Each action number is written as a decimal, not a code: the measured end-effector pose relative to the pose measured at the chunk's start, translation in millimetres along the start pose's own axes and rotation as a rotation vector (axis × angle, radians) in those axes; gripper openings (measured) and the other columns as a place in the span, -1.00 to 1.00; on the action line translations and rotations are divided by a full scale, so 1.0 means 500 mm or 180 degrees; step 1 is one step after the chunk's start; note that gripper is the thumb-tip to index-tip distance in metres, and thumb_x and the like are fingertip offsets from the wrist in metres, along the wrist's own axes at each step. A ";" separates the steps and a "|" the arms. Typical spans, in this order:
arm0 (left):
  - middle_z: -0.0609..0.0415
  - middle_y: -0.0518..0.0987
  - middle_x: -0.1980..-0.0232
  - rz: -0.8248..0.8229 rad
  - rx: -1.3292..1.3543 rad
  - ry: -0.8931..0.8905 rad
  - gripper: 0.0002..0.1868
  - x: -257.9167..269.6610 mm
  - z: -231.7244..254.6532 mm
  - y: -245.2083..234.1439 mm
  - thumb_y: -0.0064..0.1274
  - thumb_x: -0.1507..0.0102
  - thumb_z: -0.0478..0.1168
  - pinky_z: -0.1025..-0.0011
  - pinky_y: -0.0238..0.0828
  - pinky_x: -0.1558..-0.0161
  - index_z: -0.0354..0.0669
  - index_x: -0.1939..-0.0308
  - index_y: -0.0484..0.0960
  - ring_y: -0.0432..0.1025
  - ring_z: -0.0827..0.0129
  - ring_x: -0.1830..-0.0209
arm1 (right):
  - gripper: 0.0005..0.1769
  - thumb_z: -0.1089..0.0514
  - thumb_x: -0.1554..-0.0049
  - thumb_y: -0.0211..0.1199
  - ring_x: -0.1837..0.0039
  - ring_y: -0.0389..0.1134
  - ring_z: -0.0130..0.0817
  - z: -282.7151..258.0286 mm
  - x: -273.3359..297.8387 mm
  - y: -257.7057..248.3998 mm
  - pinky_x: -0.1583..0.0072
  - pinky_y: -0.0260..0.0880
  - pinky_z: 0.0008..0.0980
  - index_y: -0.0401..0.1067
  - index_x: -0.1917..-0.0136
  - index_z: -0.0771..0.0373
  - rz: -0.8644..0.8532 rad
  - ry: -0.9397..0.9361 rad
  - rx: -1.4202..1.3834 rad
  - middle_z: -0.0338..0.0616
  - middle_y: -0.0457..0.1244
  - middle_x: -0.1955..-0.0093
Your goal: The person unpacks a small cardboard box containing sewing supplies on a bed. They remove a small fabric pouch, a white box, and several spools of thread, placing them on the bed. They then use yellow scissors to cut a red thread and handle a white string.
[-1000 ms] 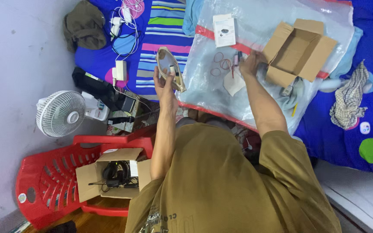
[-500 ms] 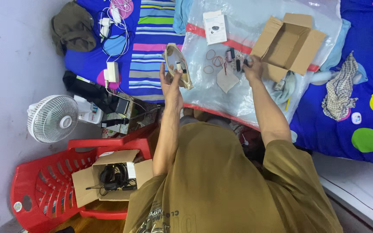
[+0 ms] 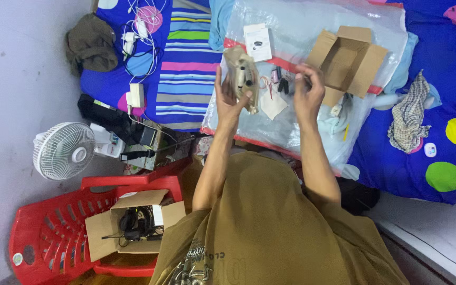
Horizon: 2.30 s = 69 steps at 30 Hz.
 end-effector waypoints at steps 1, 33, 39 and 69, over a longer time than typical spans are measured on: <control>-0.18 0.18 -0.71 -0.0174 -0.0002 0.0184 0.36 -0.001 0.008 0.019 0.37 -0.15 -0.55 0.07 0.19 -0.66 0.18 -0.79 -0.22 0.16 0.07 -0.71 | -0.86 0.27 -0.44 0.31 -0.52 0.41 -0.20 -0.071 0.014 0.002 -0.51 0.49 -0.26 0.60 -0.24 0.26 -0.0108 -0.0381 0.0002 -0.02 0.35 -0.42; -0.19 0.47 -0.49 0.0033 0.0395 -0.0813 0.00 -0.039 -0.160 0.018 0.28 -0.33 -0.31 0.27 0.36 -0.40 -0.15 -0.74 0.02 0.41 0.20 -0.44 | -0.72 0.30 0.08 0.61 -0.54 0.15 0.19 -0.238 -0.027 0.010 -0.45 0.39 0.11 0.58 0.11 0.34 -0.0887 -0.1071 0.1146 0.26 0.08 -0.61; -0.25 0.55 -0.34 0.0566 0.0486 -0.0741 0.00 -0.049 -0.204 -0.071 0.32 -0.28 -0.26 0.14 0.44 -0.23 -0.18 -0.68 0.04 0.51 0.16 -0.25 | -0.81 0.41 -0.30 0.36 -0.06 0.54 -0.14 0.074 -0.102 -0.097 -0.15 0.64 -0.26 0.45 -0.16 0.33 -0.0440 0.1079 -0.2081 0.11 0.37 -0.12; -0.21 0.22 -0.69 -0.0108 0.0094 0.0679 0.22 0.013 0.030 0.089 0.13 -0.14 -0.69 0.15 0.21 -0.66 0.00 -0.79 -0.07 0.19 0.08 -0.71 | -0.84 0.15 -0.27 0.48 -0.81 -0.14 0.17 -0.319 -0.004 0.010 -0.72 -0.02 0.20 0.71 -0.14 0.10 -0.1585 -0.1224 0.0765 0.09 -0.04 -0.75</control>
Point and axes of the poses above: each hand's wrist, its own x-axis away from the middle knuckle, its own y-axis out of the palm, z = x × y, the point moved 5 cm from there along -x, towards the middle knuckle
